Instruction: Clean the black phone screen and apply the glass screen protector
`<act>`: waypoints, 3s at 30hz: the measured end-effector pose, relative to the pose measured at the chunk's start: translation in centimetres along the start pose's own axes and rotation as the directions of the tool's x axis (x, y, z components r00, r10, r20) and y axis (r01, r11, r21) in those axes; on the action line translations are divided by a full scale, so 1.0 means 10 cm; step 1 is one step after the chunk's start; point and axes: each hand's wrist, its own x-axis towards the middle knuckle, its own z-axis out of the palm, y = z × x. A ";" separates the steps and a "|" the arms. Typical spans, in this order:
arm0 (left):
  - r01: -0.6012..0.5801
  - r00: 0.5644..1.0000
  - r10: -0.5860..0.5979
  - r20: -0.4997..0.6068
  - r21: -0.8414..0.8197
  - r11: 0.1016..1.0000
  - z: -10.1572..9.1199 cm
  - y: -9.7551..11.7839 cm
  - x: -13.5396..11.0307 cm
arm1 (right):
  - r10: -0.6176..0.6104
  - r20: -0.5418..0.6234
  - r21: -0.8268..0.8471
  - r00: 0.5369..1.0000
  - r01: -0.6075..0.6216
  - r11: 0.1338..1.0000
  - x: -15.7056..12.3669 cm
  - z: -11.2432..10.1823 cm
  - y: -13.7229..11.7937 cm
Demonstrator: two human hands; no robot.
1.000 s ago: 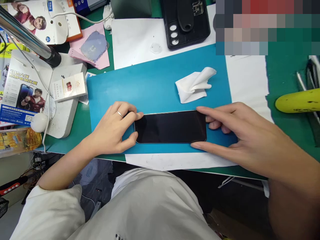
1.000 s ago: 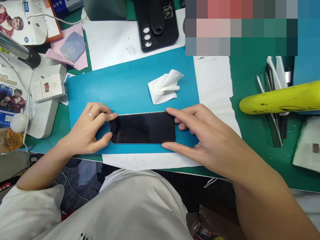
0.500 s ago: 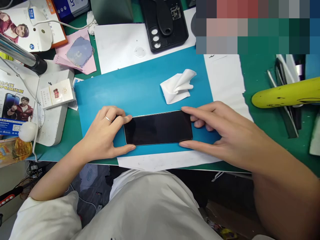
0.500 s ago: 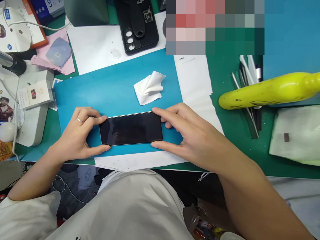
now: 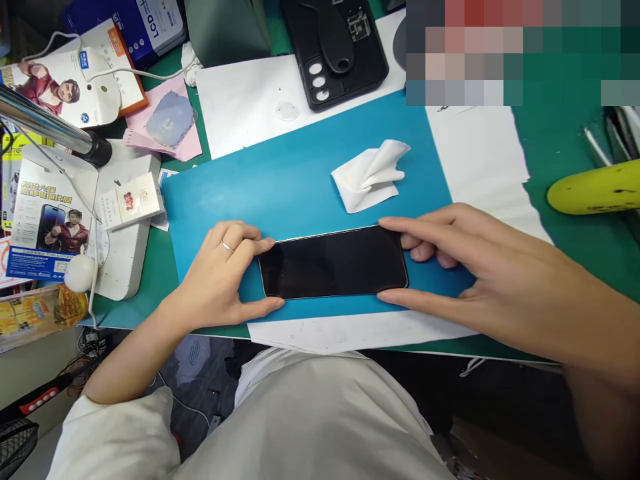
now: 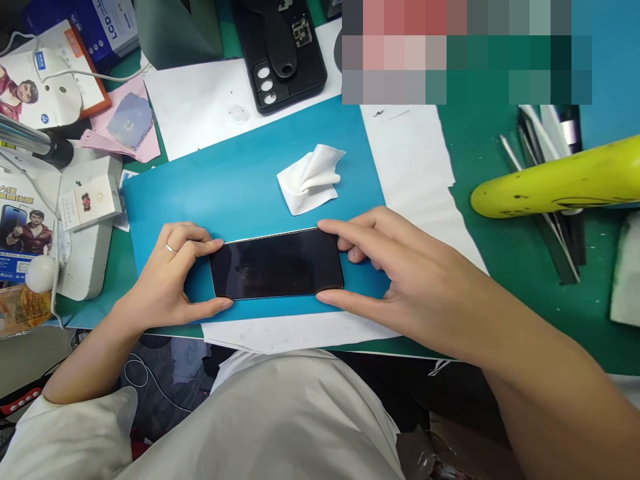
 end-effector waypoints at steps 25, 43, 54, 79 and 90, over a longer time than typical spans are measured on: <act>-0.026 0.999 0.028 -0.032 0.077 0.997 0.02 -0.03 0.02 | 0.108 0.126 0.004 0.986 -0.110 0.994 0.04 -0.06 -0.12; -0.027 0.999 0.030 -0.040 0.071 0.997 0.02 -0.02 -0.03 | -0.252 -0.132 -0.214 0.959 0.220 0.952 0.29 0.43 -0.94; -0.038 0.998 0.040 -0.048 0.046 0.998 0.05 -0.04 -0.03 | -0.142 -0.097 -0.213 0.985 0.119 0.970 0.31 0.36 -0.85; -0.008 0.992 -0.010 0.123 0.150 0.989 -0.33 0.07 0.25 | 0.203 -0.485 0.117 0.851 -0.167 0.979 -0.25 0.17 -0.22; 0.098 0.992 -0.119 0.049 0.312 0.945 -0.05 0.25 1.41 | 0.159 -0.480 0.175 0.863 -0.083 0.981 -0.23 0.13 -0.15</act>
